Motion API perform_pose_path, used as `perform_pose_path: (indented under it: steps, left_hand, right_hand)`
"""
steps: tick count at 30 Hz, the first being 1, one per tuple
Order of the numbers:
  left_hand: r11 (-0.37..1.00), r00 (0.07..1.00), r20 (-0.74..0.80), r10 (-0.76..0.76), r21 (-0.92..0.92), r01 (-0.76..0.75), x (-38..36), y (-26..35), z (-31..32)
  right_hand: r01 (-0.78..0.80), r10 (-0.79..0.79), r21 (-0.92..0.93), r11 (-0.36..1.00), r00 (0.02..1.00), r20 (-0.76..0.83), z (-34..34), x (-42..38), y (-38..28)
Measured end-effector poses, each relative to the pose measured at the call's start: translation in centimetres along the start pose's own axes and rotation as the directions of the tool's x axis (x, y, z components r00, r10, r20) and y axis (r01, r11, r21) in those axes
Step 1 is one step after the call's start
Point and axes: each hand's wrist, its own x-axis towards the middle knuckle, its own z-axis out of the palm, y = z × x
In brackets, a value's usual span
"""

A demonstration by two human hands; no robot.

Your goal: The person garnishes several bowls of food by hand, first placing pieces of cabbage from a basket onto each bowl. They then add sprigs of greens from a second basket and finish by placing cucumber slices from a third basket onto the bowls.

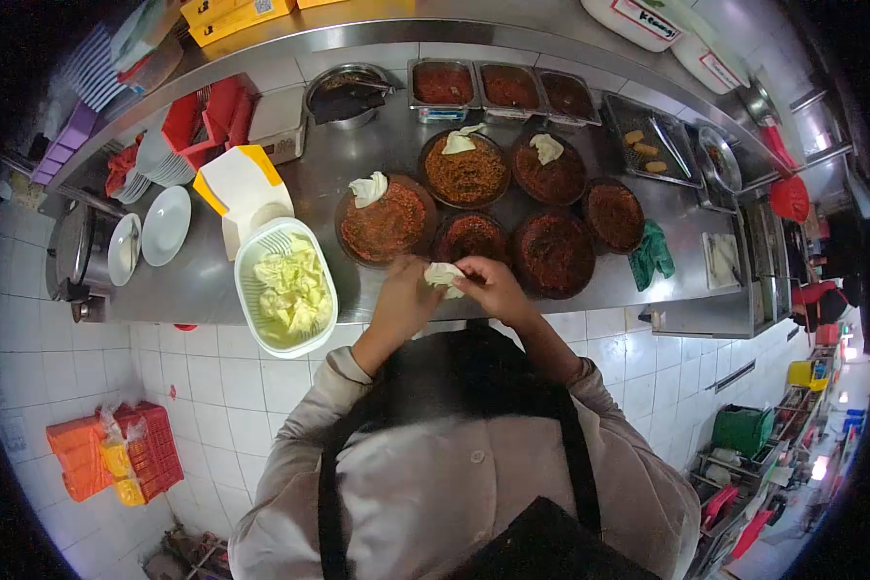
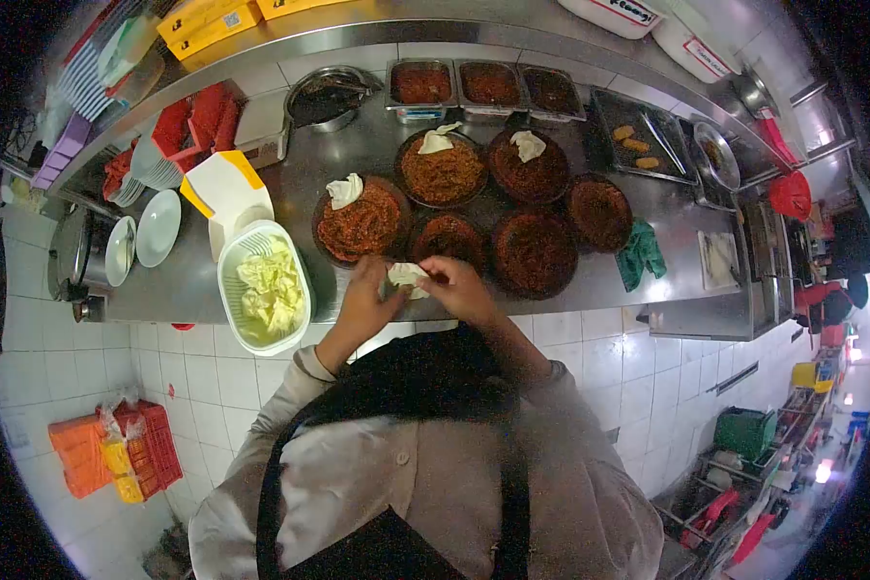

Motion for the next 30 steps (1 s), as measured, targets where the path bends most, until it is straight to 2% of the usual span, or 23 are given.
perform_pose_path:
  steps: [1, 3, 5, 6, 7, 8, 9, 11, 12, 14, 15, 16, 17, 18, 19, 21, 23, 24, 25, 26, 27, 28, 30]
  left_hand:
    - [1.000, 1.000, -0.002, -0.005, 0.006, 0.005, 0.4, 1.3, 0.0]
    - [0.987, 0.972, -0.221, -0.077, 0.118, 0.105, 0.8, 3.2, 0.3]
    - [0.983, 0.968, -0.180, -0.173, 0.031, 0.182, 0.7, 2.6, 1.9]
    - [0.916, 0.947, -0.064, -0.315, -0.281, 0.286, 0.6, 2.0, 3.2]
    - [0.738, 0.907, 0.089, -0.411, -0.552, 0.389, 0.5, 1.6, 4.4]
    - [0.350, 0.802, 0.242, -0.547, -0.804, 0.481, 1.9, 4.5, 3.3]
    - [0.349, 0.797, 0.230, -0.559, -0.806, 0.478, 2.5, 4.3, 4.1]
    - [0.143, 0.774, 0.209, -0.598, -0.922, 0.359, 3.1, 2.5, 5.9]
    - [0.246, 0.797, 0.136, -0.589, -0.909, 0.337, 3.5, 1.8, 6.5]
    - [0.257, 0.822, 0.098, -0.561, -0.923, 0.286, 4.2, 0.9, 7.2]
    - [0.265, 0.851, 0.069, -0.521, -0.934, 0.238, 4.6, 0.6, 7.5]
    - [0.387, 0.867, 0.019, -0.497, -0.890, 0.242, 4.8, -0.1, 8.0]
    - [0.388, 0.862, 0.011, -0.507, -0.890, 0.240, 4.9, -0.9, 8.6]
    - [0.598, 0.894, -0.069, -0.442, -0.766, 0.237, 5.0, -1.8, 9.3]
    - [0.773, 0.925, -0.126, -0.359, -0.596, 0.219, 5.1, -2.8, 10.0]
    - [0.782, 0.914, -0.114, -0.389, -0.566, 0.263, 6.0, -2.9, 10.2]
    - [0.892, 0.921, -0.143, -0.362, -0.340, 0.298, 6.6, -2.6, 10.2]
    - [0.908, 0.919, -0.140, -0.369, -0.266, 0.324, 6.9, -2.7, 10.4]
    - [0.904, 0.912, -0.150, -0.382, -0.265, 0.335, 7.1, -2.9, 10.5]
    - [0.891, 0.889, -0.166, -0.427, -0.244, 0.382, 7.2, -3.2, 10.7]
    - [0.875, 0.864, -0.181, -0.469, -0.225, 0.428, 7.1, -3.6, 10.8]
    - [0.917, 0.889, -0.264, -0.375, -0.245, 0.314, 6.8, -4.1, 10.6]
    - [0.923, 0.869, -0.318, -0.379, -0.193, 0.332, 6.0, -3.8, 8.7]
  right_hand:
    - [0.096, -0.100, -0.049, 0.994, 0.991, -0.085, -0.3, -0.2, 0.4]
    - [0.193, -0.207, -0.101, 0.976, 0.965, -0.158, -1.3, -0.1, -0.3]
    - [0.288, -0.340, -0.282, 0.915, 0.927, -0.157, -2.6, -0.1, -1.5]
    - [0.294, -0.343, -0.276, 0.915, 0.928, -0.148, -3.1, 0.1, -1.6]
    - [0.322, -0.391, -0.431, 0.843, 0.917, -0.079, -3.4, 0.1, -1.7]
    - [0.352, -0.428, -0.571, 0.742, 0.904, 0.000, -3.7, 0.2, -1.6]
    - [0.364, -0.431, -0.564, 0.742, 0.902, 0.016, -4.2, 0.4, -1.3]
    - [0.553, -0.693, -0.740, 0.384, 0.702, 0.165, -4.6, 0.9, -0.7]
    - [0.566, -0.695, -0.730, 0.382, 0.697, 0.176, -5.1, 1.2, -0.8]
    - [0.596, -0.666, -0.534, 0.599, 0.742, 0.081, -6.3, 1.7, -0.9]
    - [0.606, -0.668, -0.526, 0.597, 0.738, 0.092, -6.6, 2.0, -0.4]
    - [0.409, -0.437, -0.199, 0.891, 0.890, -0.130, -6.8, 2.1, 0.5]
    - [0.147, -0.100, 0.202, 0.968, 0.969, -0.228, -7.0, 2.3, 1.3]
    - [-0.090, 0.131, 0.293, 0.952, 0.983, -0.126, -8.2, 3.0, 1.9]
    - [-0.094, 0.133, 0.295, 0.951, 0.984, -0.115, -9.2, 3.7, 2.4]
    - [-0.139, 0.105, 0.235, 0.962, 0.983, 0.149, -10.5, 5.3, 3.3]
    - [-0.108, 0.081, 0.214, 0.971, 0.988, 0.133, -10.3, 7.0, 5.0]
    - [0.009, -0.017, 0.084, 0.996, 0.995, 0.094, -10.1, 8.0, 6.0]
    - [0.124, -0.121, -0.050, 0.991, 0.990, 0.068, -9.8, 8.6, 6.9]
    - [0.126, -0.122, -0.049, 0.991, 0.989, 0.085, -9.5, 9.0, 7.3]
    - [0.191, -0.189, -0.166, 0.967, 0.982, 0.025, -9.1, 9.3, 7.5]
    - [0.246, -0.264, -0.284, 0.927, 0.964, -0.027, -8.7, 9.7, 7.8]
    - [0.253, -0.281, -0.375, 0.892, 0.959, -0.021, -8.2, 10.1, 8.7]
